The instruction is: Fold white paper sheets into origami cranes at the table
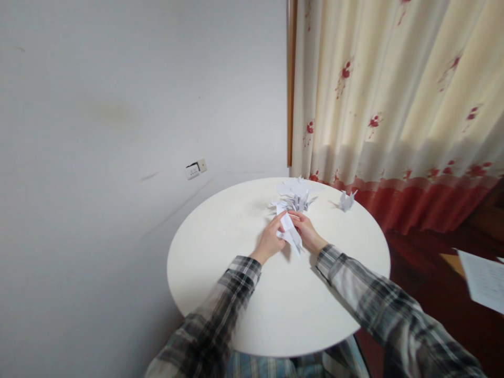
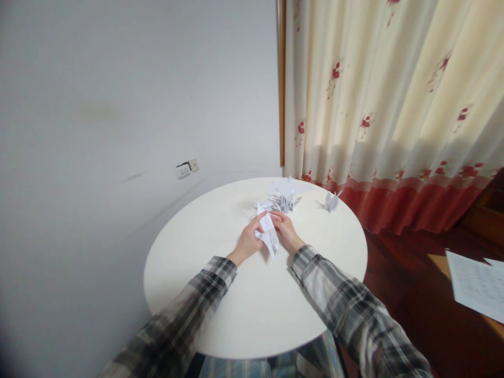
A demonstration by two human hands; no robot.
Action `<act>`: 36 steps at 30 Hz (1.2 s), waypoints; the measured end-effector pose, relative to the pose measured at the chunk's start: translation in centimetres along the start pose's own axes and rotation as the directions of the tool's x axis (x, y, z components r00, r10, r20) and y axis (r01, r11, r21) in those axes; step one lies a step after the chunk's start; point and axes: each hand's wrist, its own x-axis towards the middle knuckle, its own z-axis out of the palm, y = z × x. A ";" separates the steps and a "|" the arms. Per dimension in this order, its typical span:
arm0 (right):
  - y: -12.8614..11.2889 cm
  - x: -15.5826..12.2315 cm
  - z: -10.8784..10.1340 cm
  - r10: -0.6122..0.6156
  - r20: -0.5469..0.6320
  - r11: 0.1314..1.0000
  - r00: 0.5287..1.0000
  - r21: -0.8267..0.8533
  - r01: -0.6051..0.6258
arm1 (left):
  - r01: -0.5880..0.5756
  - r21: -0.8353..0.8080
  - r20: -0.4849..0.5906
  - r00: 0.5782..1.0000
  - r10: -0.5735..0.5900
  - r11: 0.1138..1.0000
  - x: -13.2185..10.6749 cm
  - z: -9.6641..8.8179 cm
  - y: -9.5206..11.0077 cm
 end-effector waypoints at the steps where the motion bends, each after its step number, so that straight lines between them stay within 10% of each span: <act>1: 0.0 0.0 0.0 -0.003 -0.007 1.000 1.000 -0.004 0.003 | 0.015 0.005 0.014 1.000 -0.015 1.000 0.0 0.0 0.1; 36: 0.2 0.2 0.3 -0.210 -0.188 0.970 0.959 -0.161 0.181 | -0.048 0.042 0.025 0.999 0.047 0.998 0.0 0.0 0.3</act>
